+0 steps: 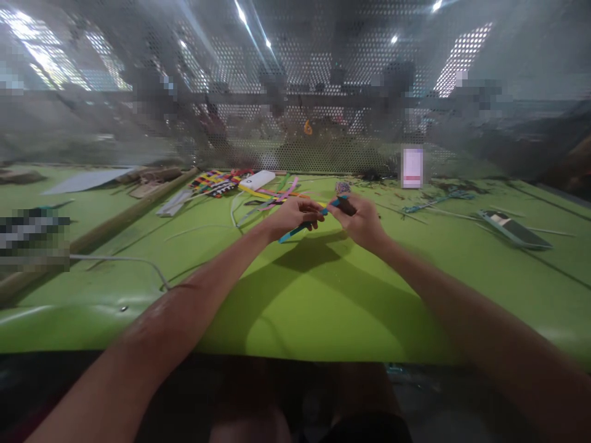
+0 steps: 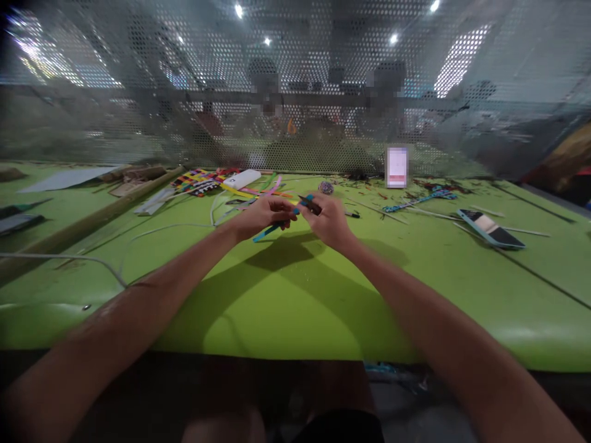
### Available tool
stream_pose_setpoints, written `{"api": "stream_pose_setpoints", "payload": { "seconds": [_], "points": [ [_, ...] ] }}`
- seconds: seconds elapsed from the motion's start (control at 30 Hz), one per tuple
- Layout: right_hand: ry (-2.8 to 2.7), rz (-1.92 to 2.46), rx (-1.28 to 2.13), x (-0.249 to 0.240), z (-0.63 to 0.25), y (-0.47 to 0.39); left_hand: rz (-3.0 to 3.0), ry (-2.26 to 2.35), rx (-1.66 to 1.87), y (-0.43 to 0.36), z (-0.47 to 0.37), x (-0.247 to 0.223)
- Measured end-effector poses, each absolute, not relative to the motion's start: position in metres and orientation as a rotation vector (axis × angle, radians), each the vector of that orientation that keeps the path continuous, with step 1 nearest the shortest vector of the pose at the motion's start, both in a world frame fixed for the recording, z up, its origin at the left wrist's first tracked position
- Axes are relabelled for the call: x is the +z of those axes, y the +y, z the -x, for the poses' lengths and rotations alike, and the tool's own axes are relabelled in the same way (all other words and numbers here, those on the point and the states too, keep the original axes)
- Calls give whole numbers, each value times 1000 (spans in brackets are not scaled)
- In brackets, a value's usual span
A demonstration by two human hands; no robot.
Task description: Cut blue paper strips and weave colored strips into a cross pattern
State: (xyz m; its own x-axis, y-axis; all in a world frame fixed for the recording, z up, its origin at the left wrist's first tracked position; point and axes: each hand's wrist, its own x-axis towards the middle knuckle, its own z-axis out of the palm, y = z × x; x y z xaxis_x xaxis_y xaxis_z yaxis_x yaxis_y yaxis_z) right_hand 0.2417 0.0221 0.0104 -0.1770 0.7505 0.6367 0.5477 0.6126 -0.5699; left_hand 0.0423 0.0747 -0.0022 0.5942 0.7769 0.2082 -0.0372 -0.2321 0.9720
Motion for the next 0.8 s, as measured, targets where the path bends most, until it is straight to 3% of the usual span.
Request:
{"api": "stream_pose_setpoints", "payload": {
  "seconds": [0.27,0.8],
  "points": [
    [-2087,912,82,8,-241,21,-1732,667,781,73,-42,0],
    [-1652,1233,-158,11,-265,46,-1986,854,862,59,-58,9]
  ]
}}
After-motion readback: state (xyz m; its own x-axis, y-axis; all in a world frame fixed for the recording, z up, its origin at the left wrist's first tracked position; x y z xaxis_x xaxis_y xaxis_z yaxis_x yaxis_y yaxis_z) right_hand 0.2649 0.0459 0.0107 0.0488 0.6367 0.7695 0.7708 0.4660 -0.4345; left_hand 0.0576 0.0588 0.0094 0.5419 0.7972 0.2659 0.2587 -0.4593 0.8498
